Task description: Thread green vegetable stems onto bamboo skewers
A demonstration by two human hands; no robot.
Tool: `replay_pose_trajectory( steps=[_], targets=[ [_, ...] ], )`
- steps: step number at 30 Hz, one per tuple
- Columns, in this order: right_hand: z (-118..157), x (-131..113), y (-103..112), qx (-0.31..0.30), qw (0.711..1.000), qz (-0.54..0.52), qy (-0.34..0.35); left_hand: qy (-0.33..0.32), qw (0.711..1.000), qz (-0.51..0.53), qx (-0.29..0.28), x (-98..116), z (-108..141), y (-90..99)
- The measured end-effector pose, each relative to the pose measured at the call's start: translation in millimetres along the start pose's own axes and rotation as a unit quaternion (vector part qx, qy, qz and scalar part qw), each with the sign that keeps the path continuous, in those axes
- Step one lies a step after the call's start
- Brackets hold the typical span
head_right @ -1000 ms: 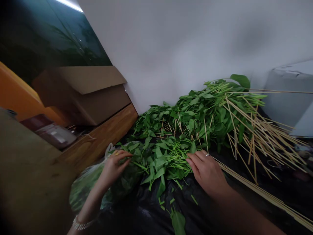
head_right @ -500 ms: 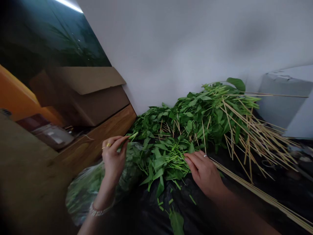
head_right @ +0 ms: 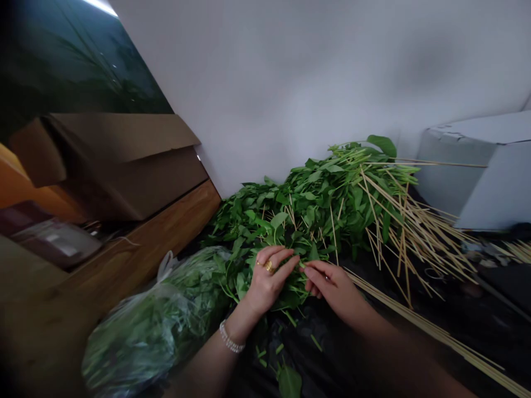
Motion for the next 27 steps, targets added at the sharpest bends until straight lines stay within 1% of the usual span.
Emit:
replay_pose_trajectory(
  steps=[2, 6, 8, 11, 16, 19, 23, 27],
  targets=[
    [-0.4, 3.0, 3.4, 0.023, 1.0, -0.003, -0.001, 0.042, 0.999, -0.017, 0.029, -11.9, 0.4, 9.2],
    [0.2, 4.3, 20.7, 0.107, 0.994, 0.006, 0.022, 0.174, 0.979, -0.058, 0.085, -46.0, 7.5, 27.7],
    [0.7, 6.4, 25.9, 0.131, 0.991, 0.02, 0.027, 0.205, 0.972, -0.06, 0.101, -55.6, 12.4, 33.1],
    [1.1, 11.6, 27.1, 0.137, 0.989, 0.052, 0.025, 0.198, 0.973, -0.058, 0.104, -55.4, 15.7, 34.0],
    [4.0, 8.8, 24.7, 0.14, 0.979, 0.139, 0.049, 0.156, 0.983, -0.064, 0.074, -44.2, 14.0, 26.3],
    [7.5, -1.8, 22.5, 0.148, 0.97, 0.175, 0.086, 0.159, 0.983, -0.068, 0.066, -44.5, 13.3, 25.3],
    [13.0, -19.3, 16.6, 0.152, 0.951, 0.22, 0.156, 0.155, 0.984, -0.074, 0.054, -44.2, 13.0, 23.6],
    [16.7, -26.7, 11.5, 0.15, 0.937, 0.243, 0.202, 0.149, 0.985, -0.084, 0.029, -43.5, 13.6, 16.3]
  ],
)
Point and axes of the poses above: each hand's wrist, its own z-axis away from the middle knuckle, its own y-axis out of the back of the hand, x = y × z, the point moved 9 cm from there along -z, towards the middle knuckle, and after that the axes turned 7 degrees about -z, right-handed, at the moved point
